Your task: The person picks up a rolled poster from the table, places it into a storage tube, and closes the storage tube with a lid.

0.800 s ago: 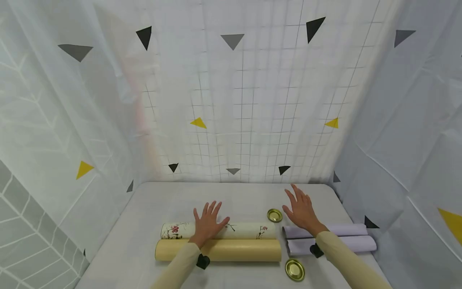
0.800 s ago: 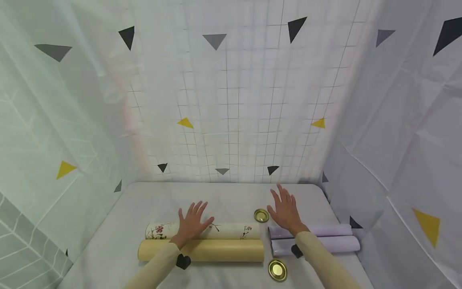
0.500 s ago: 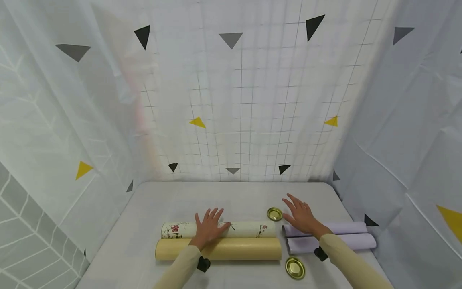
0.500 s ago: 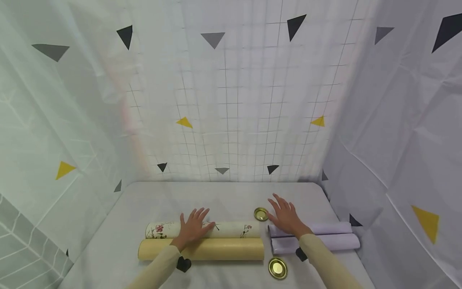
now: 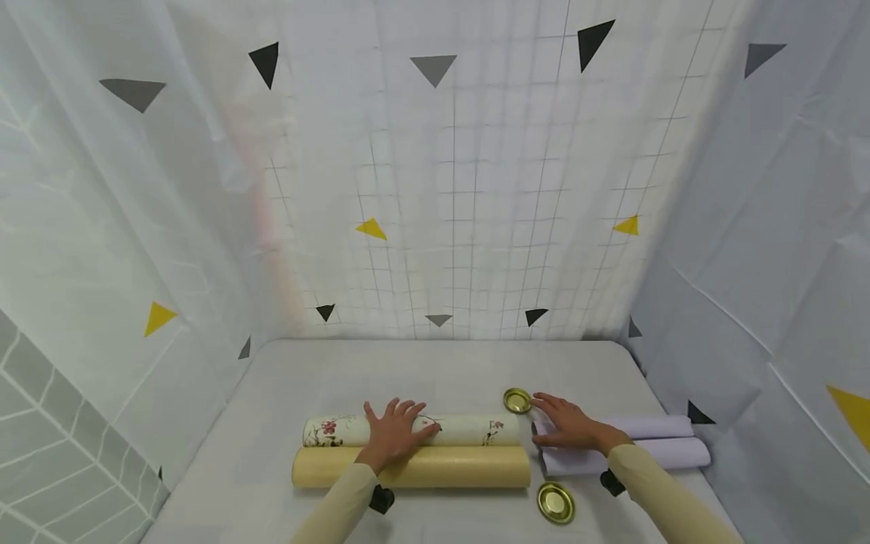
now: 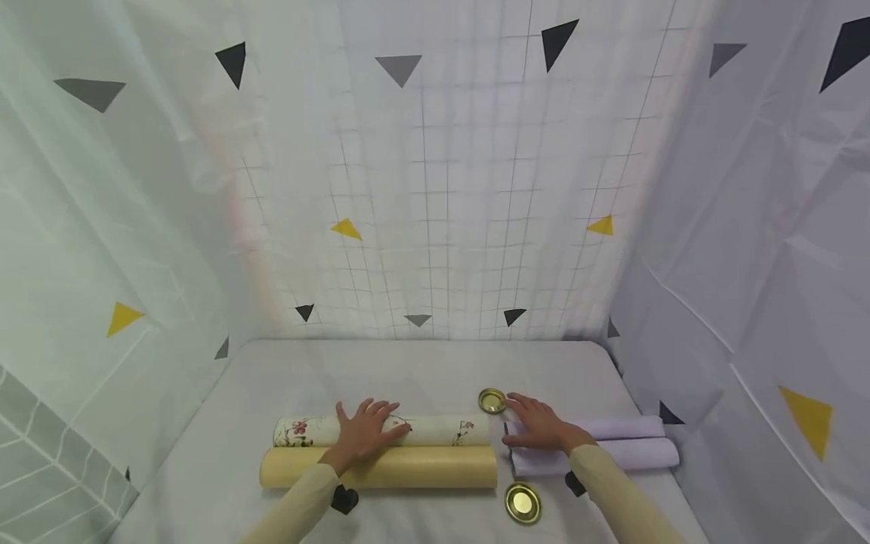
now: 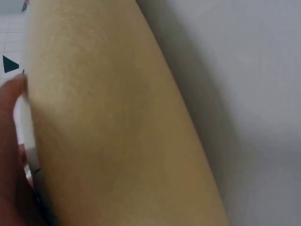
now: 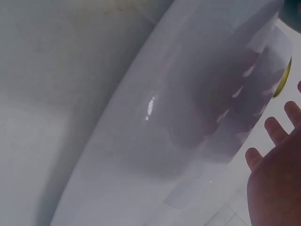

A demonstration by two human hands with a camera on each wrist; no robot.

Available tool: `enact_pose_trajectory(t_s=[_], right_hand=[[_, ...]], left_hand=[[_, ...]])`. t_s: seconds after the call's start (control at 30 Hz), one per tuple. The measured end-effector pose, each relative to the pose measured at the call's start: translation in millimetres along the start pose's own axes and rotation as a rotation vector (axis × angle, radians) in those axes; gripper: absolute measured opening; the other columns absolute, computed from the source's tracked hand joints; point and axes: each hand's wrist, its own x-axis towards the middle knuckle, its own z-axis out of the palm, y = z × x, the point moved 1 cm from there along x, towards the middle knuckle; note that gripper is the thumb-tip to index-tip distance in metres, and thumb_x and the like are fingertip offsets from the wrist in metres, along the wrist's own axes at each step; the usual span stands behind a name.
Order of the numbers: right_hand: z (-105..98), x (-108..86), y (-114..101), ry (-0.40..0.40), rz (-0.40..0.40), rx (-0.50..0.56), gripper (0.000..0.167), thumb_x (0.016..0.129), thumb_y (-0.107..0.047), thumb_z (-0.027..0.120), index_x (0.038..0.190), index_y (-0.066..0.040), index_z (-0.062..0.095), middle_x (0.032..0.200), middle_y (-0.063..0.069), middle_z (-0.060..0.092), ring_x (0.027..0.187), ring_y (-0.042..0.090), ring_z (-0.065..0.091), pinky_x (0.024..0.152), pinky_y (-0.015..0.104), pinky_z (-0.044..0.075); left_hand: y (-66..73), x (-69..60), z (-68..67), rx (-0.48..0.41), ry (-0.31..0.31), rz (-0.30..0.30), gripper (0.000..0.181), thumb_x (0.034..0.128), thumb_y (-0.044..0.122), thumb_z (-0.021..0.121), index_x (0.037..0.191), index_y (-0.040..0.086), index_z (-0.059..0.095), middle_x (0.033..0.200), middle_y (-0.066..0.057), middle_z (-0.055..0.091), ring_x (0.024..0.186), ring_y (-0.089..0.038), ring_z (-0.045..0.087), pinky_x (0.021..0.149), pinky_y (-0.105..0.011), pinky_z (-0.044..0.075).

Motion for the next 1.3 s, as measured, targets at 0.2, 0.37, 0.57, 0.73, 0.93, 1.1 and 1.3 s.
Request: enact_pose_trajectory(t_s=[0.2, 0.37, 0.57, 0.73, 0.93, 1.1, 1.3], right_hand=[[8.0, 1.5, 8.1, 0.017, -0.021, -0.046, 0.076, 0.094, -0.040, 0.073, 0.150, 0.001, 0.042, 0.156, 0.030, 0.038, 0.137, 0.058, 0.042, 0.102, 0.076, 0.038], [7.8, 1.9, 8.5, 0.023, -0.005, -0.093, 0.075, 0.089, -0.033, 0.079, 0.145, 0.003, 0.046, 0.152, 0.031, 0.042, 0.133, 0.056, 0.047, 0.097, 0.074, 0.044], [0.4, -4.4, -2.3, 0.002, 0.120, -0.176, 0.060, 0.086, -0.030, 0.081, 0.133, 0.000, 0.058, 0.143, 0.029, 0.052, 0.127, 0.054, 0.051, 0.097, 0.073, 0.044], [-0.6, -6.0, -4.3, -0.014, 0.217, -0.193, 0.050, 0.085, -0.026, 0.083, 0.125, -0.003, 0.065, 0.136, 0.024, 0.060, 0.126, 0.049, 0.054, 0.102, 0.072, 0.043], [-0.1, -7.4, -3.4, 0.020, 0.202, -0.221, 0.046, 0.084, -0.026, 0.084, 0.120, -0.004, 0.067, 0.128, 0.019, 0.065, 0.121, 0.044, 0.058, 0.098, 0.068, 0.047], [-0.4, -5.4, -3.2, 0.073, 0.200, -0.223, 0.042, 0.084, -0.018, 0.083, 0.119, -0.003, 0.066, 0.121, 0.017, 0.069, 0.115, 0.041, 0.062, 0.095, 0.065, 0.049], [-1.3, 0.4, -5.5, 0.134, 0.220, -0.187, 0.044, 0.085, -0.015, 0.083, 0.120, -0.002, 0.061, 0.111, 0.014, 0.070, 0.104, 0.036, 0.066, 0.092, 0.060, 0.052]], left_hand=[[3.5, -1.3, -1.0, -0.002, 0.048, -0.028, 0.065, 0.0973, 0.072, 0.045, 0.141, 0.026, 0.062, 0.145, -0.004, 0.062, 0.144, -0.035, 0.048, 0.113, -0.086, 0.010], [4.6, -4.0, 5.4, 0.005, 0.085, -0.028, 0.062, 0.0982, 0.071, 0.044, 0.136, 0.026, 0.064, 0.140, -0.005, 0.064, 0.137, -0.034, 0.053, 0.111, -0.086, 0.016], [2.4, -2.7, 11.4, 0.049, 0.071, -0.013, 0.083, 0.0838, 0.086, 0.051, 0.141, 0.027, 0.060, 0.142, -0.005, 0.063, 0.134, -0.034, 0.054, 0.109, -0.086, 0.020], [2.8, -2.3, 9.9, 0.043, 0.078, 0.025, 0.085, 0.0795, 0.085, 0.058, 0.140, 0.026, 0.060, 0.139, -0.005, 0.065, 0.131, -0.033, 0.056, 0.108, -0.087, 0.021], [5.0, -2.9, 7.7, 0.026, 0.085, 0.066, 0.077, 0.0833, 0.077, 0.062, 0.137, 0.022, 0.062, 0.134, -0.004, 0.068, 0.126, -0.030, 0.060, 0.110, -0.084, 0.023], [8.7, -5.7, 4.4, 0.011, 0.106, 0.100, 0.074, 0.0854, 0.070, 0.066, 0.135, 0.015, 0.063, 0.132, -0.007, 0.069, 0.122, -0.032, 0.061, 0.108, -0.082, 0.027], [11.5, -8.6, 3.3, -0.001, 0.160, 0.120, 0.073, 0.0852, 0.066, 0.069, 0.135, 0.012, 0.063, 0.129, -0.008, 0.069, 0.120, -0.033, 0.061, 0.107, -0.078, 0.031]])
